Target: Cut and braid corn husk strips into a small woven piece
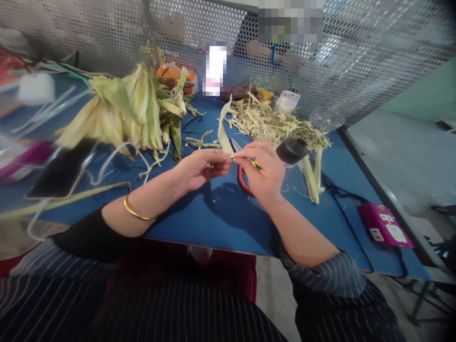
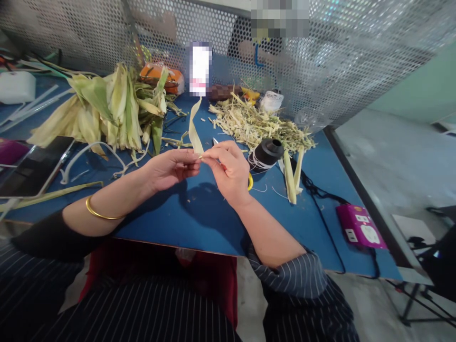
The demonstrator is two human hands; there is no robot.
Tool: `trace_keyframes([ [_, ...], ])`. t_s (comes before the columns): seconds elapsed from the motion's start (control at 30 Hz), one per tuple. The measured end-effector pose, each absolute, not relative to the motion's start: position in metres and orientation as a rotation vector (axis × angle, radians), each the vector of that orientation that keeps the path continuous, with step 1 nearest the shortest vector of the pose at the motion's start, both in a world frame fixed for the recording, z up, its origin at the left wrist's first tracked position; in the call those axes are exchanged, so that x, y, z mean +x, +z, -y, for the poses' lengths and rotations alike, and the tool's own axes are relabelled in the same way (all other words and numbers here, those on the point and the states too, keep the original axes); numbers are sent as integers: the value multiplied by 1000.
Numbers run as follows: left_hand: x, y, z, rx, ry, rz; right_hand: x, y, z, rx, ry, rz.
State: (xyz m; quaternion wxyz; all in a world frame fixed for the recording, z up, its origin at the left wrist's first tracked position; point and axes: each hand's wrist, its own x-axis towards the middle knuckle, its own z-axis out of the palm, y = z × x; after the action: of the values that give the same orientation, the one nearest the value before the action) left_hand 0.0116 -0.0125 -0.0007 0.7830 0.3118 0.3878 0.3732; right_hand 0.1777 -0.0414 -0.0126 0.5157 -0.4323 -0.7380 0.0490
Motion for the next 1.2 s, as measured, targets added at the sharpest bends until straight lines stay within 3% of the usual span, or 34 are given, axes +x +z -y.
trace_keyframes([
  [0.63, 12, -4, 15, 744, 807, -752, 178, -14, 40, -1031, 30, 1844],
  [1.2, 22, -7, 23, 1238, 1188, -935, 169, -14, 44, -1249, 559, 1538],
])
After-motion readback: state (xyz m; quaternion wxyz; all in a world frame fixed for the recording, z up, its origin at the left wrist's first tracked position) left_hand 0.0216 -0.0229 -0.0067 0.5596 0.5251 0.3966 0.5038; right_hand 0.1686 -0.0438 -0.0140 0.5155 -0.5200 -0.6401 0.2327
